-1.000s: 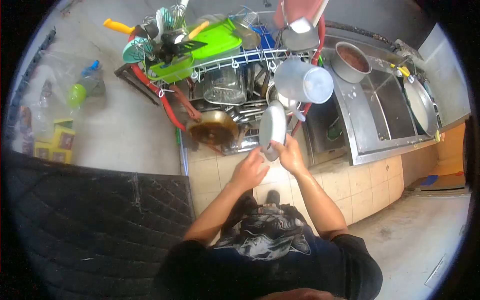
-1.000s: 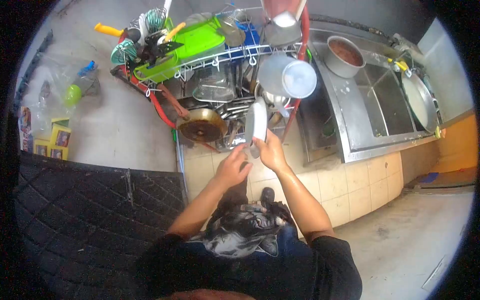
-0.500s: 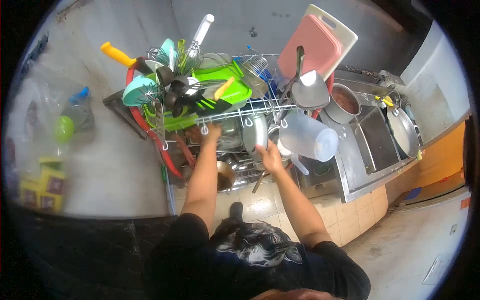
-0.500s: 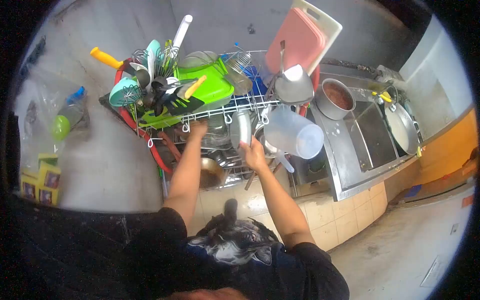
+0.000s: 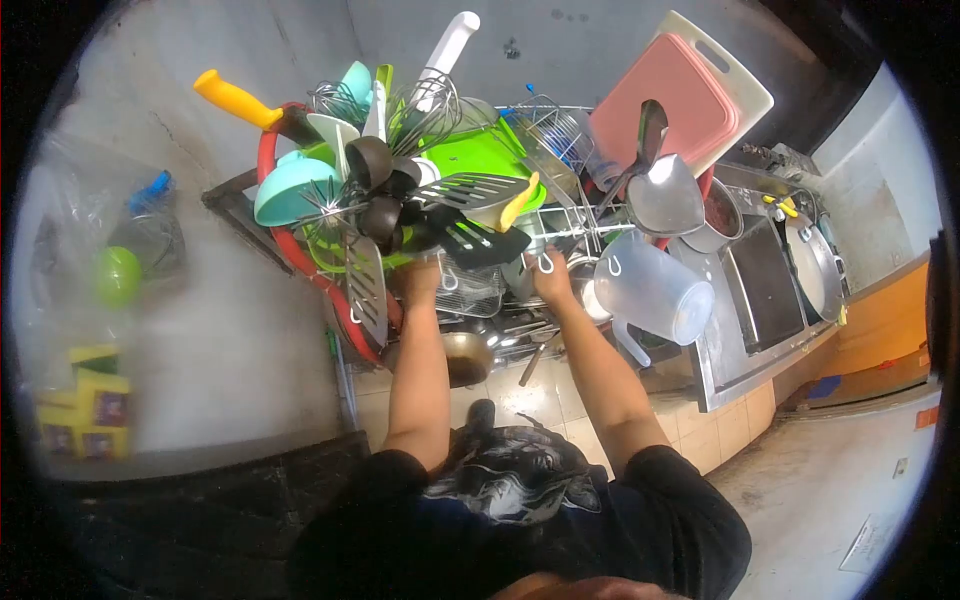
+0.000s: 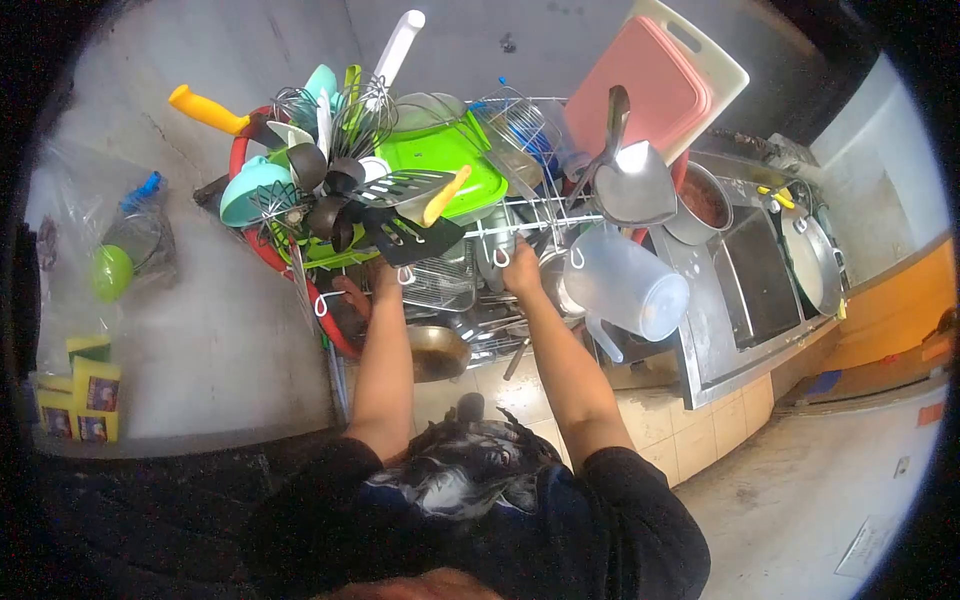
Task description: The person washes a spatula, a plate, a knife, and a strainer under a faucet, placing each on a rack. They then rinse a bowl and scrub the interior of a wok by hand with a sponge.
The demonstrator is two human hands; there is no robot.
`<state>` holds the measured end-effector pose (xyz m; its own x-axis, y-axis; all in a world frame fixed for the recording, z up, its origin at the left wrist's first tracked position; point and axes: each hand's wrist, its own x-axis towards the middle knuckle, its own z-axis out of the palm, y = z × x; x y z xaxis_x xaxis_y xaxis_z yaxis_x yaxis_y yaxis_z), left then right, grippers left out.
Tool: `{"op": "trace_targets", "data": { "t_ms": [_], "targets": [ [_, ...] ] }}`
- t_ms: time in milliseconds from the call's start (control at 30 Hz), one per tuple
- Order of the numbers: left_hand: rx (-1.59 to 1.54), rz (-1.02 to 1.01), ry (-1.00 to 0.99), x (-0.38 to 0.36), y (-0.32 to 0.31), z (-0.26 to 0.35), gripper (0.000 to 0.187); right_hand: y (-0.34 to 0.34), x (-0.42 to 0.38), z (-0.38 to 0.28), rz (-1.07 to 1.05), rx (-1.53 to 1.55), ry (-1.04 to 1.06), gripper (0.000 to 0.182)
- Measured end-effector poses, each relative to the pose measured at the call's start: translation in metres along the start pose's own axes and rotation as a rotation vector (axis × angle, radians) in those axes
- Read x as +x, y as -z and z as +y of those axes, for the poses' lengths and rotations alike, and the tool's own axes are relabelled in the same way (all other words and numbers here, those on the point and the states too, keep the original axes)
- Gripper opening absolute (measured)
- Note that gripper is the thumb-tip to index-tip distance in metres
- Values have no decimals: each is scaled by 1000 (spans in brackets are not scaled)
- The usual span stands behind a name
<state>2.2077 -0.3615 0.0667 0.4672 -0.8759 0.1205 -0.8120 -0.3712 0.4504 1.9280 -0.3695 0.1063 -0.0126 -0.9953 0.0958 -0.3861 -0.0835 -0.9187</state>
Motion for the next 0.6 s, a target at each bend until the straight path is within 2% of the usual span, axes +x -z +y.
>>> {"op": "trace_targets", "data": {
  "t_ms": [67, 100, 133, 167, 200, 233, 267, 333, 367, 400, 433, 500, 567, 600],
  "targets": [
    [20, 22, -14, -9, 16, 8, 74, -3, 16, 16, -11, -319, 174, 23],
    [-31, -133, 88, -14, 28, 17, 73, -8, 29, 38, 44, -461, 331, 19],
    [-83, -286, 189, -15, 33, 23, 71, -8, 35, 43, 43, -458, 333, 19],
    [-31, -68, -14, -14, 14, 18, 66, -9, 38, 45, 85, -615, 436, 17],
    [-29, -68, -13, -18, 21, 23, 66, -12, 43, 49, 127, -774, 539, 16],
    [-90, -96, -31, -24, 35, 32, 62, -30, 57, 80, 153, -855, 352, 14],
    [-152, -125, -48, -28, 44, 37, 59, -26, 54, 62, 151, -855, 350, 14],
    [-109, -97, -43, -25, 28, 31, 54, -10, 39, 6, -148, -1090, 354, 38],
    [-112, -15, -110, -20, 2, 19, 53, -16, 50, 19, -112, -1028, 324, 34],
    [-115, 67, -179, -21, -1, 17, 53, -12, 58, 0, -197, -1039, 154, 28],
    [-110, 66, -185, -22, -4, 15, 53, -12, 60, -3, -194, -1034, 149, 28],
    [-304, -6, -164, -34, 18, 32, 59, -11, 70, 16, -272, -1078, 218, 28],
    [-265, 39, -151, -46, 26, 45, 57, -9, 76, 30, -350, -1124, 289, 28],
    [-225, 83, -132, -48, 27, 48, 55, -4, 70, 15, -344, -1123, 289, 28]
  ]
}}
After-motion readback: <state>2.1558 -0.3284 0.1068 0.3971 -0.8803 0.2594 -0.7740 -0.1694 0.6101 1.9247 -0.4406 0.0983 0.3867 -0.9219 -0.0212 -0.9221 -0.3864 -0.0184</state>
